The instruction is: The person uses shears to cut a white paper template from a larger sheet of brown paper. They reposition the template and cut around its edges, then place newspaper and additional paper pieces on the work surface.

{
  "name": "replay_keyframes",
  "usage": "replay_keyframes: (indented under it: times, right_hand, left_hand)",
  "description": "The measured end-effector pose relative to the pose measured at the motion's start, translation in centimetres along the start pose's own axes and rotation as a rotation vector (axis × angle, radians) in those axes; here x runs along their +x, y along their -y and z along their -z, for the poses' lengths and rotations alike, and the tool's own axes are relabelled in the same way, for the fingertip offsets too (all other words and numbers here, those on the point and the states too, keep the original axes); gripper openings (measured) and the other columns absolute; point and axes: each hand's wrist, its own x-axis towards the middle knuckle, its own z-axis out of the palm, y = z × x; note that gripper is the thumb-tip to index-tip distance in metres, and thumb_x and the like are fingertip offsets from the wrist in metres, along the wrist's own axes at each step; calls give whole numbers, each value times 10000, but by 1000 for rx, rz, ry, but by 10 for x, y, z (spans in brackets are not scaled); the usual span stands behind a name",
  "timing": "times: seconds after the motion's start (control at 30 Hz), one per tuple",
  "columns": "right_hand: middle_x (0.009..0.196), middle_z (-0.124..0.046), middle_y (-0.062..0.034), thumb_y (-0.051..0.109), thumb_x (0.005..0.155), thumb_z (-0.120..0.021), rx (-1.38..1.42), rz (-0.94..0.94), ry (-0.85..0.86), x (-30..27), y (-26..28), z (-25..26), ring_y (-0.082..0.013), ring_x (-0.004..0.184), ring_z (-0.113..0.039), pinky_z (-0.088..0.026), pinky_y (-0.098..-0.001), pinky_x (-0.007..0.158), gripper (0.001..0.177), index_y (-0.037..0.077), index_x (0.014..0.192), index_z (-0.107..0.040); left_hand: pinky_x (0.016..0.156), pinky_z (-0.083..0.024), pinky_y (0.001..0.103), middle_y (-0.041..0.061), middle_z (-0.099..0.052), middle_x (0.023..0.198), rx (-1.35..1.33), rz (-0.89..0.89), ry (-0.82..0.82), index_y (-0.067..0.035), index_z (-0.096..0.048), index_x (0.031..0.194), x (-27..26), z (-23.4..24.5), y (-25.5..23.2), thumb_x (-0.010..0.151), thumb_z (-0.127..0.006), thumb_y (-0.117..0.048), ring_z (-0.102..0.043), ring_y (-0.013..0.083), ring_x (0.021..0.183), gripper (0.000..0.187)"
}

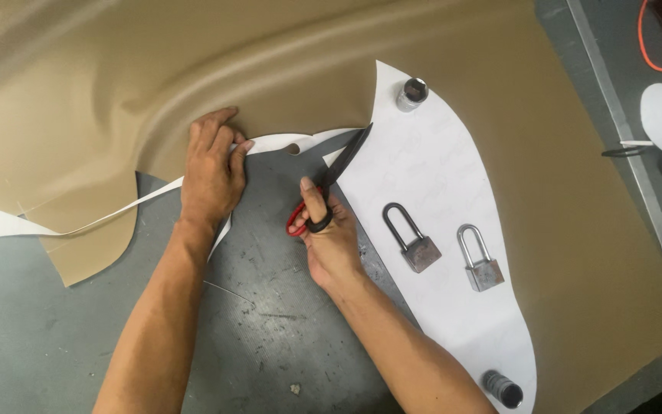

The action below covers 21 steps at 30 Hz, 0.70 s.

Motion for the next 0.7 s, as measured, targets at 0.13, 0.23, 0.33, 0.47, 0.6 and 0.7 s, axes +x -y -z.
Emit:
replay_keyframes:
  times: [0.13,0.23,0.33,0.47,0.6,0.7]
  right_hand:
    - [604,-533,38,325,891,-796,-65,-47,8,-1,9,9,-92,559,-547,-500,-271,569,262,124,826,-641]
    - [595,-536,30,331,873,-792,-148,-84,-5,1,21,18,-98,551,-547,-517,-274,576,258,100,856,-678]
    - [591,-534,23,337,869,-803,-194,-74,28,3,32,24,-98,534,-528,-491,-270,554,285,78,865,-683]
    - [590,-556,9,343,851,-810,-348,-86,27,1,43,35,-113,501,-522,-483,-273,527,304,69,855,-680]
    - [595,-570,2,347,853,-816,-435,-96,3,12,62,45,-117,494,-524,-477,-268,507,312,70,846,-672]
    - [586,-554,8,335,829,-834,-447,-85,33,13,68,48,-121,481,-522,-467,-266,490,309,68,844,-680]
  left_hand:
    - [1118,-450,451,170,-592,1408,19,3,1,23,-608,974,0,0,0,990,-705,-37,-518,370,1317,115]
    - [1121,-452,442,171,-584,1411,26,7,4,19,-605,973,-2,0,-1,1000,-701,-44,-517,367,1314,118]
    - [1100,-457,442,168,-588,1406,17,19,-8,23,-607,975,-1,-1,-2,992,-696,-33,-518,370,1305,107]
    - [1105,-456,442,171,-585,1409,31,12,-13,22,-607,985,-3,0,-3,996,-691,-36,-518,368,1308,103]
    - [1108,-453,444,169,-588,1409,63,11,-14,19,-609,982,-2,0,-2,1006,-692,-42,-521,364,1303,106]
    - [1094,-455,447,169,-592,1401,57,13,-15,17,-605,988,-2,0,-3,994,-680,-18,-521,373,1302,84]
